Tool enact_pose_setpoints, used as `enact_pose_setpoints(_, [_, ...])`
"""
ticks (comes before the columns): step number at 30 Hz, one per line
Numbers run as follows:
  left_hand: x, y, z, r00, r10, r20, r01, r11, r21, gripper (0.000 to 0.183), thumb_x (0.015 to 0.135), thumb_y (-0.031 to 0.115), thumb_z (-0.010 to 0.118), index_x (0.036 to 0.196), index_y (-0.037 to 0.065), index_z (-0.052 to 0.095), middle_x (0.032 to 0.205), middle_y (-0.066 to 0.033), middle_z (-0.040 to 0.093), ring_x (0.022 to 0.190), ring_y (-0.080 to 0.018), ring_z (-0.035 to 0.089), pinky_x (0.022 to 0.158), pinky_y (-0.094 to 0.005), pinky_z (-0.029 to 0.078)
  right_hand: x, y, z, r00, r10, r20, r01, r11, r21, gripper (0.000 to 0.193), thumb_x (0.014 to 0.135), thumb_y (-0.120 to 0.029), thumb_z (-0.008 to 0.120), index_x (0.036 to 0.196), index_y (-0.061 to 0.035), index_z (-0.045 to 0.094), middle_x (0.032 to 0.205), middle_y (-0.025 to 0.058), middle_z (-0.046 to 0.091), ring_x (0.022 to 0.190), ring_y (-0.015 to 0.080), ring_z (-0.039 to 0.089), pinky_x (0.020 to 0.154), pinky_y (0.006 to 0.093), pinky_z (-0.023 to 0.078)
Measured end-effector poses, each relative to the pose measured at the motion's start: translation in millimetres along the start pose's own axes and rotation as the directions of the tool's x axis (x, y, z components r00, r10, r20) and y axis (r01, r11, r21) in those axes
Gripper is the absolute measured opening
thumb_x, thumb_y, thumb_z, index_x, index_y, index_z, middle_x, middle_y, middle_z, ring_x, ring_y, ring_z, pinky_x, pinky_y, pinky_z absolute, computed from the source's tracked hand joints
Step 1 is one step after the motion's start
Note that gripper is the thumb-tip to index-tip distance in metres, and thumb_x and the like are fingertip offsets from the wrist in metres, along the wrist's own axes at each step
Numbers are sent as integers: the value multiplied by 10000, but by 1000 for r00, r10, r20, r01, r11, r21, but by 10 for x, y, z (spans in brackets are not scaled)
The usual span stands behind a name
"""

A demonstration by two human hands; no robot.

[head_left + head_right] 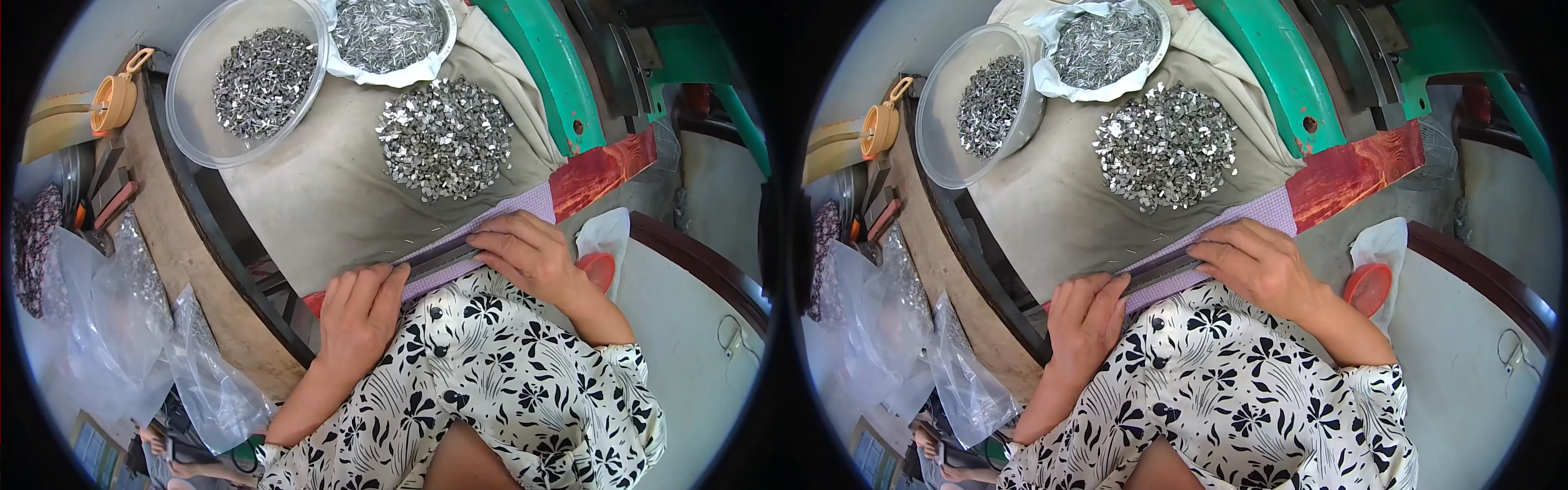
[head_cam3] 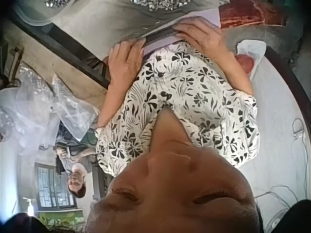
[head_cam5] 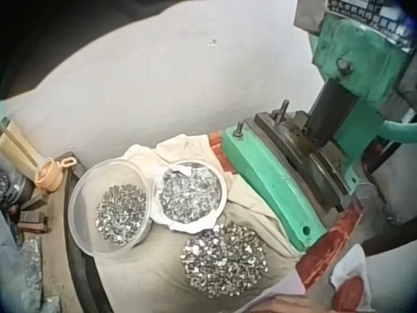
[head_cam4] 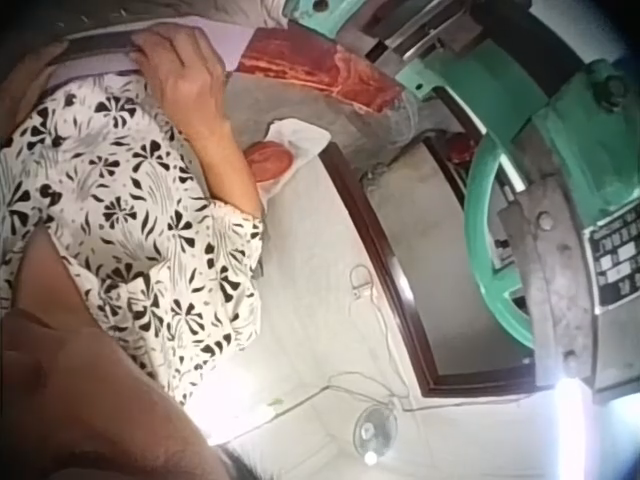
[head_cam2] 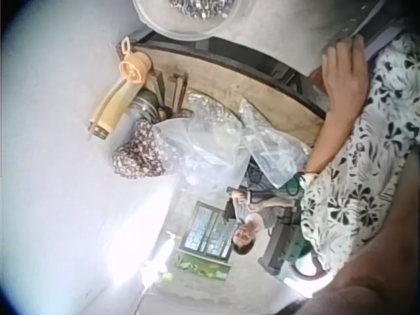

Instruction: The recorder aligns small metal pieces onto a strip and operates a manual press machine to secure or process them.

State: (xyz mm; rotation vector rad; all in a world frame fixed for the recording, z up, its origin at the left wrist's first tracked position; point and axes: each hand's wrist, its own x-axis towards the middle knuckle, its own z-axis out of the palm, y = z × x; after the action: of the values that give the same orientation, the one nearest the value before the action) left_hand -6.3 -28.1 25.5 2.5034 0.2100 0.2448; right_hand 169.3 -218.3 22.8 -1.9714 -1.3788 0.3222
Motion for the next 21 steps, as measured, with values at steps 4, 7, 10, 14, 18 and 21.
enact_pose_setpoints(4, [34, 9, -47, 997, -72, 27, 74, 993, -90, 313, 724, 0, 729, 1033, 38, 711, 957, -81, 635, 846, -260, 601, 728, -364, 472, -7, -4, 1, 1000, -5, 9, 5, 1000, -17, 300, 700, -57, 811, 982, -16, 717, 947, 95, 679, 797, 259, 660, 660, 347, 542])
enact_pose_setpoints(7, [96, 1, -160, 977, -188, 104, 206, 957, -205, 349, 694, -29, 744, 1034, 40, 713, 960, -103, 647, 860, -292, 617, 758, -369, 496, 68, -56, -40, 998, 55, 22, -56, 997, 44, 295, 707, -54, 805, 986, -17, 715, 943, 92, 679, 801, 261, 661, 660, 343, 540])
enact_pose_setpoints(10, [120, -44, -227, 946, -258, 195, 302, 921, -247, 307, 735, -20, 716, 1036, 44, 714, 973, -86, 634, 886, -290, 609, 760, -368, 500, 148, -116, -72, 988, 134, 83, -140, 987, 80, 280, 719, -52, 797, 988, -25, 723, 932, 83, 678, 805, 254, 664, 666, 338, 538])
enact_pose_setpoints(14, [100, -80, -211, 915, -335, 226, 396, 854, -337, 305, 745, -17, 721, 1045, 40, 714, 967, -88, 631, 886, -291, 610, 754, -375, 503, 217, -150, -105, 956, 247, 159, -264, 960, 94, 266, 728, -58, 794, 987, -40, 738, 921, 70, 671, 799, 237, 665, 673, 337, 538])
enact_pose_setpoints(18, [82, -42, -190, 956, -253, 145, 281, 933, -225, 293, 751, 4, 729, 1042, 42, 717, 967, -82, 630, 861, -278, 608, 746, -360, 487, 229, -173, -124, 955, 236, 179, -248, 968, 46, 263, 724, -55, 794, 981, -46, 739, 912, 64, 664, 792, 228, 660, 661, 332, 535])
enact_pose_setpoints(21, [3, -27, -131, 985, -147, 90, 158, 980, -118, 362, 705, -31, 742, 1057, 43, 711, 980, -97, 632, 881, -283, 611, 766, -369, 483, 108, -179, -15, 988, 139, 64, -137, 990, -30, 262, 720, -48, 793, 975, -50, 733, 906, 59, 661, 791, 223, 655, 654, 327, 531])
